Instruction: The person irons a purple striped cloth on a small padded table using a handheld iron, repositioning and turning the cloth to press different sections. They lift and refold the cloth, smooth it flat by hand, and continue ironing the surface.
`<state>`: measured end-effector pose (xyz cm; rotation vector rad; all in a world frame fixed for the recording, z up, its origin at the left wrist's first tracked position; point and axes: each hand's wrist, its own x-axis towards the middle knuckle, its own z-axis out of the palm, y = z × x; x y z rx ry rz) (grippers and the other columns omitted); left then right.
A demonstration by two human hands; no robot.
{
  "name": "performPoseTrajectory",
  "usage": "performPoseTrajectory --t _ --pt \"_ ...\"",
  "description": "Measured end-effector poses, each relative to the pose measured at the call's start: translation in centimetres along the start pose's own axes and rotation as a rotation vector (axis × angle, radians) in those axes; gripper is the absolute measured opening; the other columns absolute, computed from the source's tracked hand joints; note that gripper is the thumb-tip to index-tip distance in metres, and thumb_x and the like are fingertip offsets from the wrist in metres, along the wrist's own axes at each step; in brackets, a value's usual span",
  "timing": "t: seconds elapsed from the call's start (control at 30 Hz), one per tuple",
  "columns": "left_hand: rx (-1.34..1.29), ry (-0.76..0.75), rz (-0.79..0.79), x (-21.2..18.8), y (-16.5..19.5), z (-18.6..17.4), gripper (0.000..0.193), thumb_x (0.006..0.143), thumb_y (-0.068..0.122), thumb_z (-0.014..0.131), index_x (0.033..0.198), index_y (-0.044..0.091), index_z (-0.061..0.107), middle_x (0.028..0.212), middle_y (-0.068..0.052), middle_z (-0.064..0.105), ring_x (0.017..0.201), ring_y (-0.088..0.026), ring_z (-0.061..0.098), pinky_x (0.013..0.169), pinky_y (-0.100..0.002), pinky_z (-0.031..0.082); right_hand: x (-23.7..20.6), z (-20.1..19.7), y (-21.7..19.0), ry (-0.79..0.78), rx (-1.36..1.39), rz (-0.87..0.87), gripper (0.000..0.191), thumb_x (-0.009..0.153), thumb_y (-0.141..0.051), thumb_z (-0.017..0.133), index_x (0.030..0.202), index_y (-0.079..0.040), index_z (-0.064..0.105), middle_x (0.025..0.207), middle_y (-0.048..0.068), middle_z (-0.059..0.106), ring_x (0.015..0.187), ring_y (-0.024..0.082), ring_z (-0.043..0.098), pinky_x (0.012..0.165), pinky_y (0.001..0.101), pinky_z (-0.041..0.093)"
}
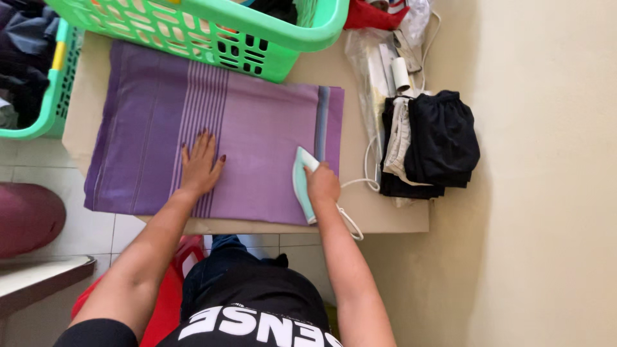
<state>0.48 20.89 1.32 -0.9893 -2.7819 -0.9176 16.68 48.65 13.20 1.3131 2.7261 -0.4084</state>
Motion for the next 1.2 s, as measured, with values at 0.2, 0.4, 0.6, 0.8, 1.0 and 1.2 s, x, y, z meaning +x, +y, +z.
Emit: performPoseTrajectory --t 0.2,0.4,0.6,0.8,1.0,1.2 --pt "-0.221 0.185 -0.238 -6.3 -2.1 -4.1 0.057 0.096 0.012 0.062 0.149 -0.003 0.047 0.161 -0.025 0.041 0.147 -0.043 0.037 0.122 -0.05 0.032 2.0 -0.3 4.2 0.023 -0.005 0.01 0.051 0.09 -0.049 0.072 0.107 -0.001 0.065 0.1 0.025 0.073 0.095 0.044 0.071 0.082 0.0531 0.057" --pt "-0.037 0.509 -0.482 -14.2 -4.3 -8.4 0.047 0.097 0.009 0.067 0.141 -0.001 0.057 0.156 -0.024 0.047 0.145 -0.044 0.041 0.123 -0.051 0.033 3.3 -0.6 7.2 0.043 -0.031 -0.033 0.053 0.091 -0.05 0.072 0.107 0.0 0.066 0.102 0.026 0.073 0.096 0.045 0.071 0.084 0.0531 0.057" --pt "-0.072 0.597 -0.751 -15.8 -6.6 -10.8 0.06 0.095 0.016 0.077 0.145 -0.005 0.049 0.147 -0.03 0.049 0.139 -0.044 0.045 0.118 -0.05 0.034 4.4 0.2 12.0 0.06 -0.083 0.011 0.058 0.09 -0.056 0.071 0.108 -0.001 0.068 0.103 0.027 0.073 0.097 0.045 0.071 0.084 0.0542 0.056" --pt "-0.325 0.42 -0.905 -12.4 -9.1 -14.7 0.075 0.095 0.031 0.078 0.151 -0.005 0.043 0.136 -0.029 0.062 0.119 -0.036 0.065 0.099 -0.043 0.05 4.2 -2.3 13.9 0.092 -0.128 0.094 0.064 0.088 -0.061 0.071 0.11 -0.001 0.069 0.106 0.026 0.073 0.1 0.045 0.071 0.085 0.0536 0.057" --pt "-0.381 0.243 -1.064 -9.2 -10.5 -16.1 0.081 0.082 0.046 0.082 0.138 -0.006 0.053 0.127 -0.028 0.067 0.113 -0.036 0.068 0.095 -0.042 0.053 0.8 -5.6 11.1 0.486 -0.133 -0.19 0.067 0.072 -0.046 0.085 0.114 0.001 0.061 0.114 0.02 0.063 0.107 0.042 0.059 0.08 0.0548 0.05" --pt "-0.03 0.053 -1.093 -8.0 -11.2 -16.1 0.092 0.068 0.052 0.092 0.128 -0.009 0.06 0.13 -0.032 0.066 0.119 -0.04 0.067 0.1 -0.043 0.053 -6.5 0.6 8.5 0.36 0.17 -0.442 0.036 0.086 -0.026 0.079 0.111 -0.005 0.062 0.114 0.019 0.058 0.112 0.039 0.055 0.096 0.0514 0.046"
